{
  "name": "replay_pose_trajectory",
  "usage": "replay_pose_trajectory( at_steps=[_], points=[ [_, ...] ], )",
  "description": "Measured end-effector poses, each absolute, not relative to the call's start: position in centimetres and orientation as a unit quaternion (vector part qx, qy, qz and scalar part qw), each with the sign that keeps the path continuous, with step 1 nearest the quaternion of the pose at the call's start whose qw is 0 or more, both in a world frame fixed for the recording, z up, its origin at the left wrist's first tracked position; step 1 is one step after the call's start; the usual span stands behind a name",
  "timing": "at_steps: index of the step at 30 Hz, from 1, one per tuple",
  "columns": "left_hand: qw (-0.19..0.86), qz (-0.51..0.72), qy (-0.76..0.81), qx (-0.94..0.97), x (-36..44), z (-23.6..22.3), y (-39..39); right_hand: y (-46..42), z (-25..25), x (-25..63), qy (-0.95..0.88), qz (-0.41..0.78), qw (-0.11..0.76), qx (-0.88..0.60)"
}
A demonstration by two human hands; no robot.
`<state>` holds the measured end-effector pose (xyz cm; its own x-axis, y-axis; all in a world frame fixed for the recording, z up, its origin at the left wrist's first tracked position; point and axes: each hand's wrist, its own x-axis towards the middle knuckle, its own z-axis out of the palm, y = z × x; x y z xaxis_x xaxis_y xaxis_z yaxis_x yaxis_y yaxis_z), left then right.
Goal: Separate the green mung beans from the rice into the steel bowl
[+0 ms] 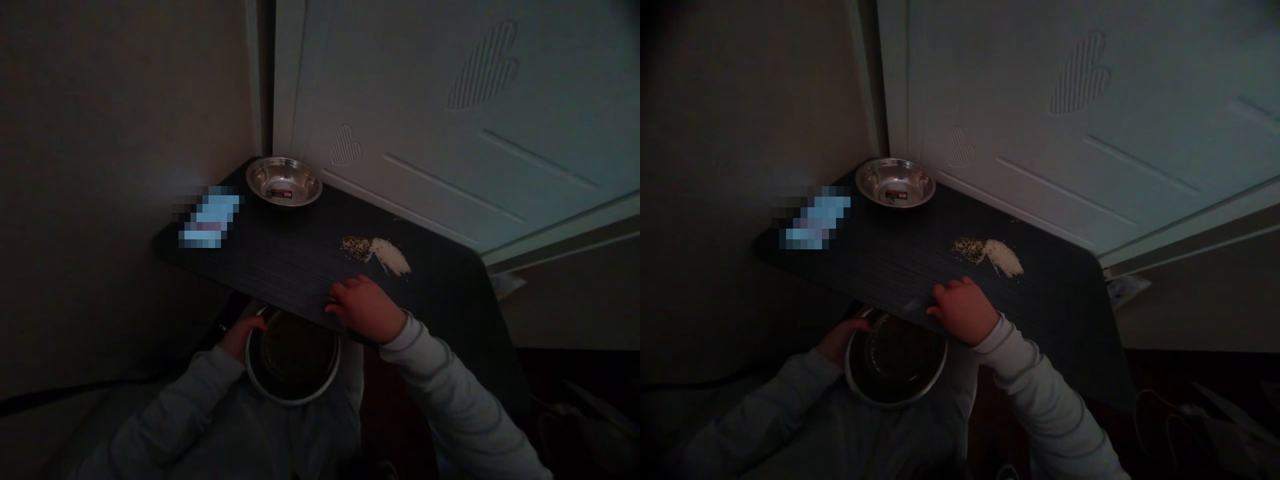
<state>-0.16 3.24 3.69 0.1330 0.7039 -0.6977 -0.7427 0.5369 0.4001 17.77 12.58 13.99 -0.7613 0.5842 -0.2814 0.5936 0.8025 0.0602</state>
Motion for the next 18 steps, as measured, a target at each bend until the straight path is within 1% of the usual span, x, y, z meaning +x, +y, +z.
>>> replay_pose_trajectory(
  at_steps=[4, 8, 10, 14, 18],
  points=[
    [0.786, 0.412, 0.460, -0.026, 0.4, 3.8, 3.0, 12.1, 14.1, 17.4, 0.940, -0.001, 0.126, 0.318],
    [0.777, 0.409, 0.478, -0.035, 0.4, 3.9, 3.0, 11.5, 14.2, 17.1, 0.941, 0.010, 0.109, 0.320],
    [0.773, 0.384, 0.503, -0.055, 0.1, 3.9, 3.0, 11.3, 14.1, 17.1, 0.941, 0.010, 0.103, 0.323],
    [0.782, 0.365, 0.504, -0.040, -0.4, 3.9, 3.1, 11.2, 14.0, 16.8, 0.942, 0.008, 0.090, 0.323],
    [0.773, 0.360, 0.523, -0.010, 0.0, 4.3, 3.4, 10.9, 14.2, 15.9, 0.954, 0.002, 0.051, 0.294]
  ],
)
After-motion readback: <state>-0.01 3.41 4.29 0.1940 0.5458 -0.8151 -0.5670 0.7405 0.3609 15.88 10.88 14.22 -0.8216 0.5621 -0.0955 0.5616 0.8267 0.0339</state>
